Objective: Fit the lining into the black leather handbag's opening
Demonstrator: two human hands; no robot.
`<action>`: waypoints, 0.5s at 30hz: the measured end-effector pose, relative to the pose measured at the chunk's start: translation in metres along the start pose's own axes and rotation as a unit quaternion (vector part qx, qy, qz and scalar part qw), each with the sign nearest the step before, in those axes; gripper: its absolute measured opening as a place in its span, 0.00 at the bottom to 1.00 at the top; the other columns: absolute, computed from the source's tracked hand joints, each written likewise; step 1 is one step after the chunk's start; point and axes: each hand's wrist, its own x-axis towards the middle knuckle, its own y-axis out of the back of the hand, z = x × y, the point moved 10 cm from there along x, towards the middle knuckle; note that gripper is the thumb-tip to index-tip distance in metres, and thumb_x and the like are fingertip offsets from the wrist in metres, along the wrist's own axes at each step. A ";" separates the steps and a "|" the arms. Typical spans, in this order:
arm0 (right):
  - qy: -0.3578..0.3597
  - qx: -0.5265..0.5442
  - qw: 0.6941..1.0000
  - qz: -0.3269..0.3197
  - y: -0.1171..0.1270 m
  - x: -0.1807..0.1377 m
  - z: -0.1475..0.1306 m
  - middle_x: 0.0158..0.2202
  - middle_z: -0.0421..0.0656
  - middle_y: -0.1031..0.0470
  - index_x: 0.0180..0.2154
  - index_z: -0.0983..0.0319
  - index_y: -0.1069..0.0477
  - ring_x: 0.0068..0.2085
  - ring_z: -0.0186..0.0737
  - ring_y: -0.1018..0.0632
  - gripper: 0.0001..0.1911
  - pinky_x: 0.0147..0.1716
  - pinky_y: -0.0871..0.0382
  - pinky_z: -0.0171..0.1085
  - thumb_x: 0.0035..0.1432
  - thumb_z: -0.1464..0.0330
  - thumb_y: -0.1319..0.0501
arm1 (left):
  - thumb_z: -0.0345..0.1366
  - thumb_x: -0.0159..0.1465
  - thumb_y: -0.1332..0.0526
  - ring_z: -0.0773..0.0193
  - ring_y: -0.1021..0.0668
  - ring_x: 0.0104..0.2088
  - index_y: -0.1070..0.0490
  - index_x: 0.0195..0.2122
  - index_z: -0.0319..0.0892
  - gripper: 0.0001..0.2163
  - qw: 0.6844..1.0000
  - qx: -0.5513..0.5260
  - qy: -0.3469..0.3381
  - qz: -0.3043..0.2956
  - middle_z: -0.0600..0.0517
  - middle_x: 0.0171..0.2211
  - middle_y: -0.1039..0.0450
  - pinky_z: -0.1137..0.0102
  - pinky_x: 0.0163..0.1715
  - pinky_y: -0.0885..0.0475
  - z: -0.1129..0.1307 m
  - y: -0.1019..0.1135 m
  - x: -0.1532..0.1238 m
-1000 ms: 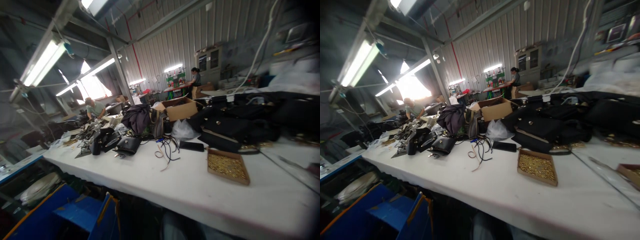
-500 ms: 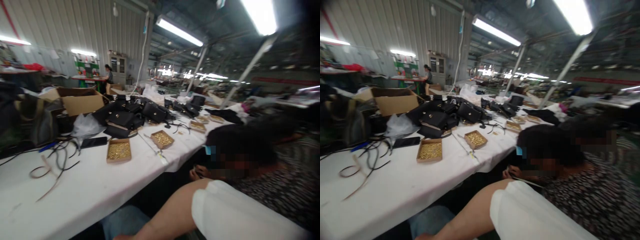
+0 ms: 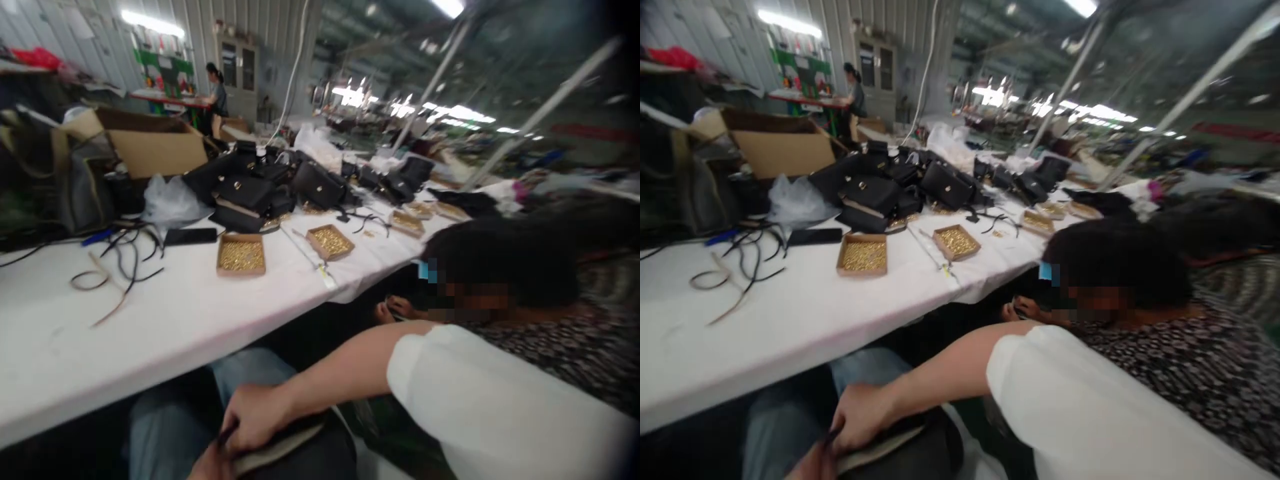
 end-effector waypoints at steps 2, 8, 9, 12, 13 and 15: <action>-0.001 -0.002 1.000 0.020 -0.002 0.006 0.004 0.31 0.35 0.18 0.44 0.58 0.13 0.31 0.36 0.21 0.15 0.27 0.35 0.31 0.61 0.56 0.27 | 0.35 0.79 0.44 0.54 0.13 0.44 0.22 0.53 0.40 0.12 0.997 -0.047 0.049 -0.037 0.41 0.45 0.15 0.65 0.42 0.22 -0.041 -0.020 -0.026; 0.069 0.026 0.997 0.009 -0.004 -0.004 -0.011 0.31 0.38 0.18 0.43 0.60 0.13 0.31 0.37 0.22 0.13 0.27 0.37 0.32 0.61 0.58 0.28 | 0.34 0.78 0.51 0.49 0.13 0.39 0.28 0.53 0.43 0.12 0.964 -0.234 0.120 -0.027 0.42 0.38 0.15 0.64 0.35 0.34 -0.079 -0.032 -0.050; 0.050 0.027 0.998 0.007 -0.006 -0.006 -0.010 0.30 0.38 0.19 0.42 0.60 0.13 0.29 0.36 0.24 0.13 0.25 0.38 0.32 0.61 0.59 0.29 | 0.33 0.78 0.50 0.49 0.13 0.38 0.28 0.51 0.43 0.11 0.964 -0.234 0.121 -0.029 0.42 0.37 0.15 0.65 0.34 0.35 -0.078 -0.032 -0.049; -0.001 0.025 0.999 0.037 -0.006 -0.010 -0.004 0.29 0.38 0.20 0.43 0.59 0.13 0.26 0.36 0.26 0.12 0.23 0.41 0.33 0.60 0.61 0.30 | 0.33 0.77 0.48 0.49 0.14 0.40 0.27 0.48 0.45 0.10 0.960 -0.249 0.123 -0.025 0.43 0.36 0.16 0.66 0.36 0.36 -0.077 -0.031 -0.045; -0.004 0.026 0.998 0.054 -0.004 -0.011 -0.004 0.30 0.38 0.19 0.44 0.58 0.13 0.27 0.36 0.24 0.12 0.24 0.40 0.33 0.60 0.62 0.30 | 0.33 0.76 0.47 0.50 0.14 0.41 0.26 0.48 0.45 0.09 0.956 -0.264 0.126 -0.021 0.43 0.37 0.16 0.66 0.37 0.36 -0.078 -0.030 -0.045; 0.007 0.027 0.997 0.076 -0.001 -0.013 -0.006 0.31 0.38 0.18 0.43 0.57 0.12 0.31 0.38 0.22 0.11 0.26 0.39 0.34 0.59 0.64 0.30 | 0.34 0.76 0.46 0.53 0.15 0.40 0.25 0.47 0.45 0.10 0.944 -0.301 0.131 -0.013 0.45 0.37 0.16 0.67 0.37 0.35 -0.079 -0.031 -0.046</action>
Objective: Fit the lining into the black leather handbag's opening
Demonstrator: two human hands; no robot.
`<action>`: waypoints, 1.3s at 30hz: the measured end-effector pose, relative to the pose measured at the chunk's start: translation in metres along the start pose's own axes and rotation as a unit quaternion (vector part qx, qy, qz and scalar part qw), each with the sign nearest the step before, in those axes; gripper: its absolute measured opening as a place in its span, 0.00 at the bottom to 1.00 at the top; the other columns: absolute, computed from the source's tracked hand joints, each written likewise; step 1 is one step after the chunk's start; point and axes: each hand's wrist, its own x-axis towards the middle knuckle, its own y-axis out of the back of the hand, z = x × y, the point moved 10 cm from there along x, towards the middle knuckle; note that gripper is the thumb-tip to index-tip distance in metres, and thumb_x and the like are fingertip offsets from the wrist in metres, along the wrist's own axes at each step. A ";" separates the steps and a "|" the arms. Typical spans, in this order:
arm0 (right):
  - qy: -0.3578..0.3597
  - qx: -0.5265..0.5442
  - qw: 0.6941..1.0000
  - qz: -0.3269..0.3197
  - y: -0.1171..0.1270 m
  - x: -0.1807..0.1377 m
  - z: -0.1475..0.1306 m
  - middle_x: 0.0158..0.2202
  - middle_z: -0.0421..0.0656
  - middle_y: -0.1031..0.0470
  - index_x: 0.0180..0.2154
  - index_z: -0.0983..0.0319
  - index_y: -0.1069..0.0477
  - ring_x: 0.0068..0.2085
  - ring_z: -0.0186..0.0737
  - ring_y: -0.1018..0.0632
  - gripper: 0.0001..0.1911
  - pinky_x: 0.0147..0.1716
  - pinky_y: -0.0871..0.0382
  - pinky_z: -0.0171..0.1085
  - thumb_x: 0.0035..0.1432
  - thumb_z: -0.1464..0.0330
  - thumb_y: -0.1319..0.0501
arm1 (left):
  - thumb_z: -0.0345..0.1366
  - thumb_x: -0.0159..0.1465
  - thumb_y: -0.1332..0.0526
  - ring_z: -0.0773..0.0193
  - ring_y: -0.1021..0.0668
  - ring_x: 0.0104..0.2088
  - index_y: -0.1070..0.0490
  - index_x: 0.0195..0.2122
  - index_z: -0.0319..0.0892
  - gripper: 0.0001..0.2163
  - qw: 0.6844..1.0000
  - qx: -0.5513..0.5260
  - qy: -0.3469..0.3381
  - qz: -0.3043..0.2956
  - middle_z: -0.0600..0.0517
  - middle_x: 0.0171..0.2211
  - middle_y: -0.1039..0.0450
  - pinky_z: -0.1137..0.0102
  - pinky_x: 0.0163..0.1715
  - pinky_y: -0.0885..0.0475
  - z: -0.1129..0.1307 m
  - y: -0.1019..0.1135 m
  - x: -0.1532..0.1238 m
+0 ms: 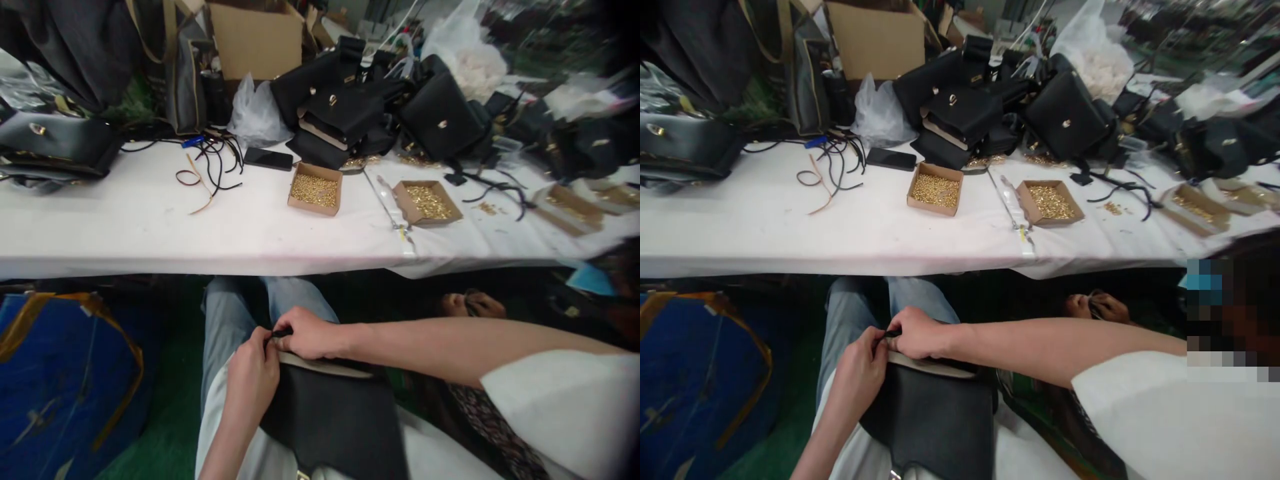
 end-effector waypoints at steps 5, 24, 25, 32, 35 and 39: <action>0.024 0.020 1.000 0.000 0.000 -0.001 -0.004 0.31 0.37 0.17 0.40 0.55 0.11 0.35 0.40 0.20 0.09 0.30 0.36 0.34 0.57 0.64 0.29 | 0.35 0.76 0.46 0.56 0.18 0.35 0.24 0.46 0.43 0.10 0.999 -0.049 0.006 0.009 0.46 0.37 0.17 0.67 0.35 0.36 -0.004 0.002 -0.004; 0.130 0.022 0.991 0.034 0.002 0.000 -0.027 0.40 0.39 0.15 0.41 0.59 0.18 0.41 0.38 0.17 0.11 0.41 0.26 0.34 0.56 0.74 0.33 | 0.34 0.74 0.43 0.59 0.17 0.37 0.23 0.43 0.45 0.08 0.985 -0.172 -0.005 0.020 0.51 0.37 0.17 0.68 0.38 0.34 -0.016 0.001 -0.005; 0.124 0.023 0.992 0.027 0.001 0.001 -0.026 0.39 0.39 0.15 0.41 0.59 0.18 0.40 0.38 0.17 0.10 0.40 0.26 0.34 0.56 0.74 0.33 | 0.34 0.74 0.43 0.59 0.17 0.37 0.23 0.43 0.45 0.08 0.985 -0.171 -0.003 0.021 0.51 0.37 0.17 0.68 0.38 0.34 -0.016 0.001 -0.005; 0.137 0.013 0.990 0.013 0.001 0.005 -0.027 0.37 0.39 0.16 0.42 0.60 0.20 0.38 0.37 0.18 0.12 0.37 0.28 0.33 0.53 0.73 0.32 | 0.33 0.74 0.42 0.58 0.18 0.37 0.23 0.44 0.44 0.08 0.987 -0.158 -0.013 0.028 0.49 0.37 0.17 0.69 0.39 0.33 -0.017 -0.002 -0.006; 0.135 0.000 0.991 0.008 -0.001 0.006 -0.026 0.37 0.39 0.17 0.42 0.60 0.21 0.38 0.37 0.19 0.12 0.36 0.29 0.33 0.53 0.72 0.32 | 0.33 0.74 0.42 0.58 0.17 0.38 0.23 0.43 0.44 0.07 0.987 -0.154 -0.011 0.036 0.49 0.37 0.17 0.69 0.38 0.33 -0.018 -0.002 -0.006; 0.127 0.006 0.992 -0.001 -0.005 0.008 -0.026 0.35 0.38 0.19 0.43 0.60 0.24 0.36 0.37 0.20 0.12 0.33 0.31 0.32 0.54 0.71 0.33 | 0.32 0.73 0.41 0.59 0.18 0.37 0.23 0.42 0.45 0.06 0.986 -0.157 -0.009 0.057 0.49 0.36 0.17 0.69 0.37 0.33 -0.020 -0.002 -0.007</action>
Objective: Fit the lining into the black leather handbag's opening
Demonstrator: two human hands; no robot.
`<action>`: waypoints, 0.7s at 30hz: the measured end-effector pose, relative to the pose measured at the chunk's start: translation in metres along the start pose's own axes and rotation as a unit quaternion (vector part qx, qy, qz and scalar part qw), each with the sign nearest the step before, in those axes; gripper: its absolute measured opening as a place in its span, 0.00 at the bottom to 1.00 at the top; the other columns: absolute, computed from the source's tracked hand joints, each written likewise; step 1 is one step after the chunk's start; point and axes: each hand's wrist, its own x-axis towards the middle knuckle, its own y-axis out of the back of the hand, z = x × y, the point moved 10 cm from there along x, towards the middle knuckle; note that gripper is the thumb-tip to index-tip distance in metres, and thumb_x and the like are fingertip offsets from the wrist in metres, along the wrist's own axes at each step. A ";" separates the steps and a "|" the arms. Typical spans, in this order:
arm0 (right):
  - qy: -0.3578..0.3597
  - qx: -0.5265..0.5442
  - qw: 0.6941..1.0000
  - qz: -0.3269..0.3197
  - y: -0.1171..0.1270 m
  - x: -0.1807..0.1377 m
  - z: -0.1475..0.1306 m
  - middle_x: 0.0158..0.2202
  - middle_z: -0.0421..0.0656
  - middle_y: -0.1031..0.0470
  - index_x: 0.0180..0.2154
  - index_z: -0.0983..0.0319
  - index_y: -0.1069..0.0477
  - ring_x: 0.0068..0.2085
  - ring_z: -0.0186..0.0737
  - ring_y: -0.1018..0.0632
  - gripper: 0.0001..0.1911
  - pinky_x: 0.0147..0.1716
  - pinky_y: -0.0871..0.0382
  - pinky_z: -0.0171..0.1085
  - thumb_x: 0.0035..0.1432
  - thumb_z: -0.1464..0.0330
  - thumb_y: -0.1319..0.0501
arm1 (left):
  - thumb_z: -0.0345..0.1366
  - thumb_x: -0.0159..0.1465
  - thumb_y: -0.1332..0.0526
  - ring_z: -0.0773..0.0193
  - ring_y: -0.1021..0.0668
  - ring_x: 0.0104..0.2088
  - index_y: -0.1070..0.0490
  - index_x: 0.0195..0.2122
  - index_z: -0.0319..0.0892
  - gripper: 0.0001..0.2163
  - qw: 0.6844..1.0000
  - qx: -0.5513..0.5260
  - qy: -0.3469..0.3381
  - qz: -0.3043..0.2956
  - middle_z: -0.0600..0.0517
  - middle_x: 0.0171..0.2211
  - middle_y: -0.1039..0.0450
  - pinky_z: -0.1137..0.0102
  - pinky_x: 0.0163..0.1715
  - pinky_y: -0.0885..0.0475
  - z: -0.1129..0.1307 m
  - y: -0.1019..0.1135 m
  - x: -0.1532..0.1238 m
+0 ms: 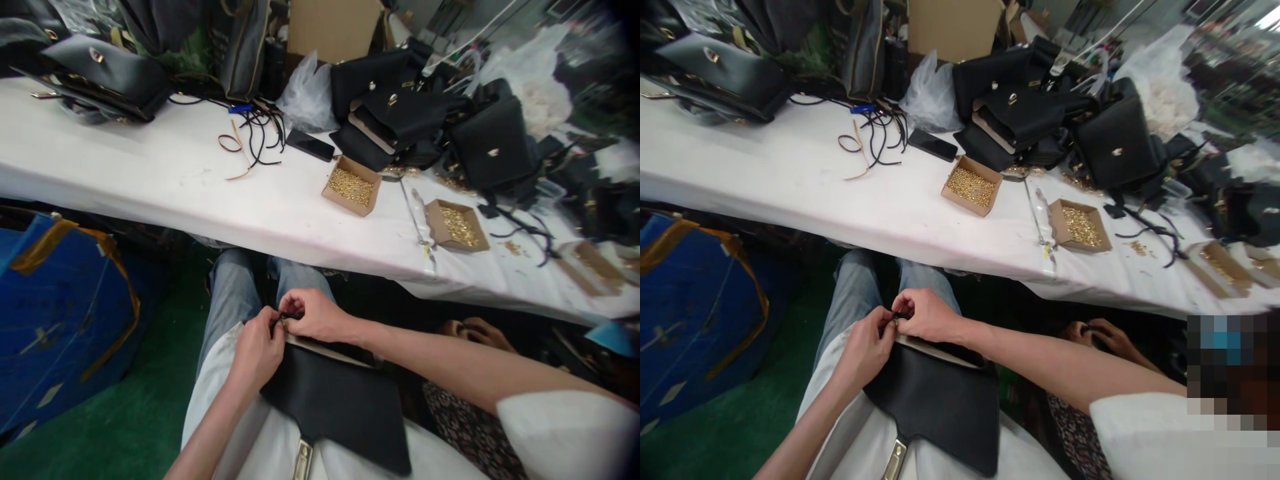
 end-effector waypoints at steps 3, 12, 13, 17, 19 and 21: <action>0.022 -0.033 0.999 0.017 0.001 -0.001 -0.007 0.34 0.37 0.20 0.41 0.60 0.25 0.34 0.36 0.22 0.11 0.33 0.33 0.33 0.54 0.71 0.33 | 0.32 0.74 0.42 0.59 0.18 0.36 0.24 0.42 0.44 0.07 1.000 -0.018 0.000 0.011 0.50 0.36 0.17 0.69 0.37 0.33 -0.001 0.001 -0.003; 0.045 -0.033 0.998 0.016 0.006 -0.005 -0.011 0.38 0.37 0.20 0.42 0.59 0.23 0.39 0.37 0.21 0.13 0.39 0.30 0.33 0.52 0.73 0.33 | 0.38 0.74 0.43 0.55 0.15 0.42 0.18 0.44 0.44 0.13 0.998 -0.064 0.001 0.001 0.49 0.42 0.13 0.67 0.41 0.29 0.004 0.008 -0.011; 0.043 -0.034 0.998 0.018 0.006 -0.005 -0.010 0.38 0.37 0.20 0.41 0.59 0.24 0.39 0.37 0.22 0.13 0.38 0.30 0.33 0.51 0.73 0.32 | 0.37 0.74 0.43 0.55 0.15 0.40 0.17 0.43 0.44 0.13 0.998 -0.058 0.000 0.005 0.49 0.41 0.13 0.66 0.40 0.29 0.005 0.008 -0.012; 0.065 -0.053 0.996 0.023 0.005 -0.006 -0.015 0.36 0.36 0.22 0.42 0.58 0.24 0.36 0.35 0.24 0.14 0.36 0.33 0.33 0.52 0.73 0.32 | 0.39 0.73 0.42 0.55 0.15 0.39 0.15 0.47 0.43 0.15 0.998 -0.066 0.014 0.006 0.48 0.42 0.12 0.66 0.39 0.28 0.000 0.005 -0.012; 0.072 -0.060 0.995 0.028 0.005 -0.006 -0.016 0.36 0.36 0.22 0.43 0.58 0.24 0.35 0.35 0.24 0.14 0.35 0.33 0.33 0.52 0.73 0.33 | 0.41 0.73 0.41 0.53 0.14 0.43 0.14 0.49 0.43 0.16 0.996 -0.079 0.025 0.016 0.48 0.45 0.12 0.65 0.42 0.26 -0.005 0.006 -0.013; 0.067 -0.047 0.996 0.030 0.005 -0.006 -0.011 0.37 0.36 0.22 0.44 0.58 0.23 0.36 0.36 0.23 0.16 0.36 0.32 0.33 0.51 0.73 0.32 | 0.43 0.72 0.40 0.50 0.14 0.46 0.14 0.50 0.43 0.17 0.995 -0.087 0.034 0.023 0.47 0.47 0.12 0.64 0.45 0.24 -0.010 0.006 -0.013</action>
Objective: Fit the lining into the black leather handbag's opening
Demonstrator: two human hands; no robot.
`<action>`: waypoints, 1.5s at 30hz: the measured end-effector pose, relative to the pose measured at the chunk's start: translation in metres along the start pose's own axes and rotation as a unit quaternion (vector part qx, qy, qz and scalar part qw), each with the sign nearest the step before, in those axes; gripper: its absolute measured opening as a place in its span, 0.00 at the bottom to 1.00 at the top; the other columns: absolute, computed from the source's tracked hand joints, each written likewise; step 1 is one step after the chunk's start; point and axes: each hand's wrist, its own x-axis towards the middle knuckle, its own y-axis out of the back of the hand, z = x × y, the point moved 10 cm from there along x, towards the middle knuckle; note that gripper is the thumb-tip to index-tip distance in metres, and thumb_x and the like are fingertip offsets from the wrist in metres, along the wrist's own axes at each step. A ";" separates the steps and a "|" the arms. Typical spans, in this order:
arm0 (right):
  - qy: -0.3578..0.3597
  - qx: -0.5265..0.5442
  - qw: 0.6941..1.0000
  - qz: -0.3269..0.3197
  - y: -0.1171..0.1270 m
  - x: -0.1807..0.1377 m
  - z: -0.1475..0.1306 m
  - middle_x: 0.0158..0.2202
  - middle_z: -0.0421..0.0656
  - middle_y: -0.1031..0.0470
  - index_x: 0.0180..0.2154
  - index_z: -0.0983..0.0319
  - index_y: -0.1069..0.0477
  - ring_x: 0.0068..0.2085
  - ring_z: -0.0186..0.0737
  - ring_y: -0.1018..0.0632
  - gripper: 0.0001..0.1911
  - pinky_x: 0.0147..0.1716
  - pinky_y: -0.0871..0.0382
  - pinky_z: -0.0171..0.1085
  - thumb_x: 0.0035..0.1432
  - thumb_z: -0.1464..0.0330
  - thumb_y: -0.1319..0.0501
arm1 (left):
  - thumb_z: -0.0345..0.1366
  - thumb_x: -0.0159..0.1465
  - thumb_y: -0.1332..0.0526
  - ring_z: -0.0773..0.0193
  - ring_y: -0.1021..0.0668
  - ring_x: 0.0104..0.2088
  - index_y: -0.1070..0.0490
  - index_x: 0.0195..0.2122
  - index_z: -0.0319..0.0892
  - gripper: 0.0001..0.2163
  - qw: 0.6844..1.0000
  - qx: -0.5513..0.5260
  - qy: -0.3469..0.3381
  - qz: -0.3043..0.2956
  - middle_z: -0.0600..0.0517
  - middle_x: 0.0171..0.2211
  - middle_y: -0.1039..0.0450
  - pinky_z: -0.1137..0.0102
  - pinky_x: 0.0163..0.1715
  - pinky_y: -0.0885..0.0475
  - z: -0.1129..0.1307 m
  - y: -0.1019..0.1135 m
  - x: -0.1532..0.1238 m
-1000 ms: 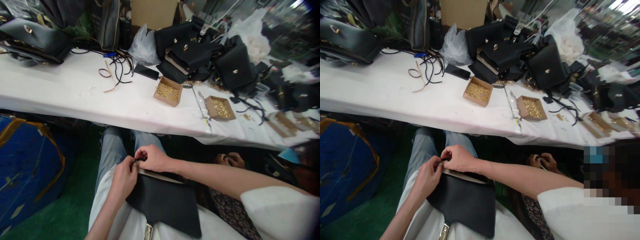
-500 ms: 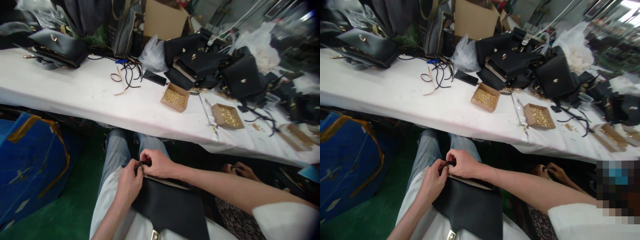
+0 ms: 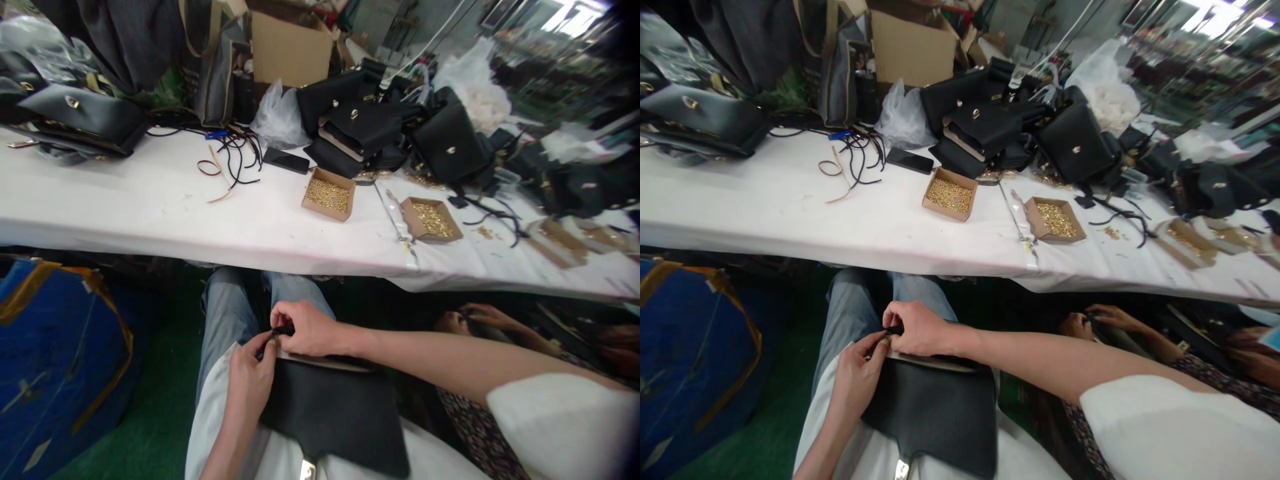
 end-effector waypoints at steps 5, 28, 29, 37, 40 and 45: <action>-0.034 0.052 0.998 -0.005 0.000 -0.001 0.017 0.39 0.38 0.20 0.45 0.59 0.23 0.39 0.38 0.21 0.20 0.37 0.29 0.33 0.48 0.73 0.29 | 0.44 0.71 0.41 0.51 0.14 0.45 0.14 0.50 0.44 0.17 1.000 -0.007 -0.007 -0.019 0.48 0.45 0.12 0.64 0.44 0.24 -0.001 -0.006 0.003; 0.126 -0.232 0.955 -0.131 0.009 0.002 -0.028 0.51 0.44 0.19 0.52 0.56 0.19 0.46 0.42 0.20 0.14 0.41 0.34 0.37 0.71 0.74 0.38 | 0.43 0.71 0.41 0.57 0.21 0.35 0.16 0.43 0.42 0.15 0.998 0.014 -0.032 -0.058 0.52 0.33 0.18 0.68 0.34 0.36 0.004 -0.010 0.014; 0.140 -0.233 0.951 -0.149 0.007 0.004 -0.030 0.49 0.43 0.19 0.50 0.58 0.19 0.45 0.41 0.21 0.12 0.40 0.34 0.37 0.70 0.75 0.37 | 0.43 0.71 0.41 0.57 0.21 0.36 0.16 0.44 0.42 0.15 0.997 0.014 -0.033 -0.064 0.52 0.34 0.17 0.68 0.35 0.36 0.005 -0.012 0.014; 0.222 -0.161 0.907 -0.320 0.002 0.017 -0.044 0.43 0.42 0.20 0.41 0.61 0.19 0.43 0.38 0.23 0.12 0.44 0.34 0.34 0.66 0.82 0.35 | 0.39 0.70 0.42 0.60 0.23 0.33 0.17 0.38 0.42 0.14 0.993 0.030 -0.048 -0.100 0.53 0.31 0.20 0.69 0.34 0.37 0.018 -0.017 0.014; 0.218 -0.137 0.885 -0.388 -0.001 0.019 -0.043 0.42 0.41 0.20 0.41 0.62 0.19 0.43 0.37 0.22 0.14 0.44 0.33 0.32 0.63 0.85 0.37 | 0.39 0.70 0.43 0.62 0.26 0.30 0.19 0.34 0.42 0.14 0.992 0.028 -0.051 -0.111 0.55 0.28 0.24 0.69 0.32 0.39 0.022 -0.020 0.014; 0.199 -0.121 0.862 -0.451 -0.006 0.021 -0.041 0.38 0.38 0.18 0.42 0.61 0.18 0.40 0.36 0.20 0.07 0.42 0.32 0.32 0.64 0.77 0.32 | 0.39 0.69 0.43 0.63 0.26 0.30 0.19 0.32 0.41 0.15 0.992 0.005 -0.053 -0.117 0.55 0.27 0.25 0.70 0.31 0.39 0.023 -0.023 0.013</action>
